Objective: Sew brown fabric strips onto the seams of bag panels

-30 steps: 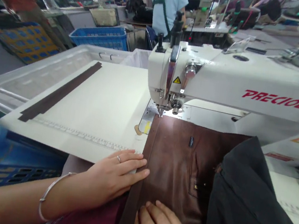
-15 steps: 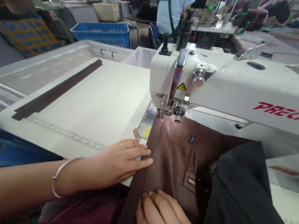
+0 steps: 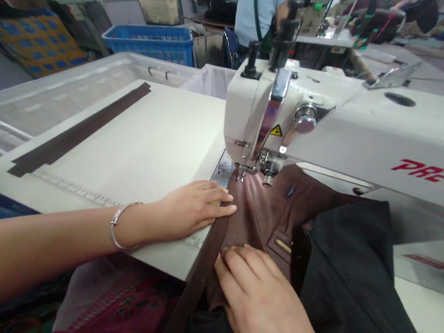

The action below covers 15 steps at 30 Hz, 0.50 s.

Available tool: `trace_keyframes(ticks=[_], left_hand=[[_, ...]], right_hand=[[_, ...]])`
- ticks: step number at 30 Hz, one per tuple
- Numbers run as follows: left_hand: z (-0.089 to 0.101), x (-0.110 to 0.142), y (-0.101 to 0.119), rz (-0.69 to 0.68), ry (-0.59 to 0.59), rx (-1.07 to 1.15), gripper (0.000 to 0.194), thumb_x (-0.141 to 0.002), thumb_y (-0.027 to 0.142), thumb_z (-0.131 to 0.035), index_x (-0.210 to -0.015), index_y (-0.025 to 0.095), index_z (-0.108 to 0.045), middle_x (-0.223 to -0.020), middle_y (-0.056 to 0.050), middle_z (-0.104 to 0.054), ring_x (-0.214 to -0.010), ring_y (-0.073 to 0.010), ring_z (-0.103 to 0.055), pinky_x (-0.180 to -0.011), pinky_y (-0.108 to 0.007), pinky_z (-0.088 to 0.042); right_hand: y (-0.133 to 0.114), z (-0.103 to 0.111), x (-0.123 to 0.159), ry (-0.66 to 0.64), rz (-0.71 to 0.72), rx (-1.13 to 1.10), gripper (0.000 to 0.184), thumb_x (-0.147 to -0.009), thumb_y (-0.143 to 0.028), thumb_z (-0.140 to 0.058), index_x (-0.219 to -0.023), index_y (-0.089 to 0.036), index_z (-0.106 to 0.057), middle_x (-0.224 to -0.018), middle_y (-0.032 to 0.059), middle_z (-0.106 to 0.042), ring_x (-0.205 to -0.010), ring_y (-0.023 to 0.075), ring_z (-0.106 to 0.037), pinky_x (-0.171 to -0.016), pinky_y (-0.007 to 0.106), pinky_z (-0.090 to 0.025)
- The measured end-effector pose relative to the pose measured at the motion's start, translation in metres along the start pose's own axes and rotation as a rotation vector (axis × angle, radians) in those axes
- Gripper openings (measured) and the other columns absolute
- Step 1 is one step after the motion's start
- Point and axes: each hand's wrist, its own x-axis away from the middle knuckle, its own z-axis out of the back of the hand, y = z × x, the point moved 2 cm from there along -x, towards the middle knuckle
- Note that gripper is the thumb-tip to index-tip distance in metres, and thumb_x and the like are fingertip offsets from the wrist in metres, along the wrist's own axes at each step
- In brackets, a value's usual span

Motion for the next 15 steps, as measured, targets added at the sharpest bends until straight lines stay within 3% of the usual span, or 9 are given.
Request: trace_keyframes(ticks=[12,15], left_hand=[[-0.012,-0.031,-0.037,0.057,0.036,0.018,0.028,-0.096,0.022,-0.045,-0.119,0.021,-0.061,-0.117,-0.01,-0.058,-0.107,-0.0217,-0.055,-0.095,-0.037,-0.046],[-0.005,-0.027,-0.036,0.08,0.024,0.074,0.031,-0.096,0.019,-0.043,-0.121,0.019,-0.06,-0.119,-0.01,-0.058,-0.11,-0.0214,-0.055,-0.098,-0.038,-0.046]], right_hand=[[0.038,-0.007,-0.019,-0.134,-0.021,-0.046,0.028,-0.088,-0.011,-0.043,-0.103,-0.012,-0.066,-0.111,0.0127,-0.063,-0.104,0.027,-0.056,-0.091,0.045,-0.051],[0.041,-0.007,-0.023,-0.155,-0.021,-0.041,0.028,-0.09,-0.013,-0.043,-0.105,-0.012,-0.066,-0.112,0.0129,-0.064,-0.104,0.0265,-0.057,-0.092,0.045,-0.051]])
